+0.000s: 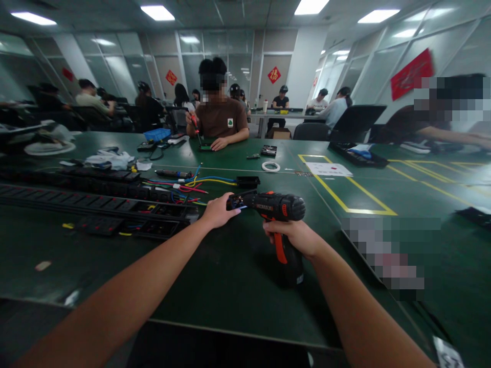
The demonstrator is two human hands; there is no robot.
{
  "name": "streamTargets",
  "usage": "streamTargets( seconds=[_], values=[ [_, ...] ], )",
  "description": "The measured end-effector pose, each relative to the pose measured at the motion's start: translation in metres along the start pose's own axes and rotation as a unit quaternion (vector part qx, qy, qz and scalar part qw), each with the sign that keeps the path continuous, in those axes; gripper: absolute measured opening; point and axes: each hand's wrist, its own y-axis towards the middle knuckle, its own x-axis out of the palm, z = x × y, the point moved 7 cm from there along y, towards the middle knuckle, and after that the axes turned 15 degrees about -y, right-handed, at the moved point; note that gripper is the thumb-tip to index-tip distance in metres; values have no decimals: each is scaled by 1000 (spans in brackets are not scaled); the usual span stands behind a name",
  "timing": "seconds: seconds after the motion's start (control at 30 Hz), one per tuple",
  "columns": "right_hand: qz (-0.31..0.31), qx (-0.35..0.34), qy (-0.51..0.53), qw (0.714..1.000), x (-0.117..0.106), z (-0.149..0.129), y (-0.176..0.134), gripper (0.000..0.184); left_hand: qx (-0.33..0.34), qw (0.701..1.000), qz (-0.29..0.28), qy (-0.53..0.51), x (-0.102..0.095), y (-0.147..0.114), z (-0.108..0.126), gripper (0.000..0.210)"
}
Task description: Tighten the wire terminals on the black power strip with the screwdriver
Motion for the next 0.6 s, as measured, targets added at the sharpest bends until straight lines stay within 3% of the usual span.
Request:
streamTargets(
  seconds=[0.6],
  values=[
    [13,26,15,999,3,-1,-2,39,2,1000,-1,-14,2,3,-4,63]
  ],
)
